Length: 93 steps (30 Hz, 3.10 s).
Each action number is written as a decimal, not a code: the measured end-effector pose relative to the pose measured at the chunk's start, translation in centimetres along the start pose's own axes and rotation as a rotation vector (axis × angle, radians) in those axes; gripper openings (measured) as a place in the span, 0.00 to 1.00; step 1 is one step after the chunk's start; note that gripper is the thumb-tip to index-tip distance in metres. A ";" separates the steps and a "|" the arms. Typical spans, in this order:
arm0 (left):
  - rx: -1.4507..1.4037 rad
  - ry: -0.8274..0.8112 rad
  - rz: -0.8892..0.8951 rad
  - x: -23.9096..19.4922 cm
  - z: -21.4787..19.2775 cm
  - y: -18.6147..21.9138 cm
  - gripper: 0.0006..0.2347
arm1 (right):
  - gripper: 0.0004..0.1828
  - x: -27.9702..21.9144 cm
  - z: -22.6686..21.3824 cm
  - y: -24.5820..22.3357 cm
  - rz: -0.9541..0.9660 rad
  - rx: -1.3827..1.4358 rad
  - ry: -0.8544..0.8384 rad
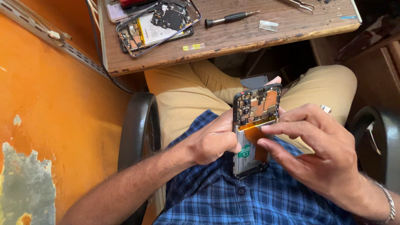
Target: The person disassembles a smartphone by removing the back cover and internal components. They use a screwdriver to loosen screws and a metal tool to pry open the casing, exposing the battery and circuitry.
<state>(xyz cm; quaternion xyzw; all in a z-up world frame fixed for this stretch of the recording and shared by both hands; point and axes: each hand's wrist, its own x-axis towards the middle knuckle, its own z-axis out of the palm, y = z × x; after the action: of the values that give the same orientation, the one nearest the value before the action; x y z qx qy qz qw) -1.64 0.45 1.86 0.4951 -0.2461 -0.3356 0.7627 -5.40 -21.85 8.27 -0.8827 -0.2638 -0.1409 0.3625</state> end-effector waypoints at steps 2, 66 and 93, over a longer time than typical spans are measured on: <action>0.013 -0.008 0.030 0.1 -0.1 -0.2 0.34 | 0.18 0.2 0.2 0.1 -0.060 -0.024 0.034; 0.100 -0.022 0.019 0.3 0.7 0.7 0.37 | 0.18 1.0 -0.5 -0.7 -0.126 -0.226 0.015; 0.011 0.037 -0.117 2.7 -0.9 -3.2 0.28 | 0.17 7.2 -4.1 1.6 -0.856 -0.973 -0.488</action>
<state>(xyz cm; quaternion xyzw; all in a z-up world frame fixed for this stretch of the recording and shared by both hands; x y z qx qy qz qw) -0.08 -1.96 -1.34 0.5187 -0.2046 -0.3690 0.7436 1.23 -23.12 13.35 -0.7696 -0.5699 -0.1712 -0.2317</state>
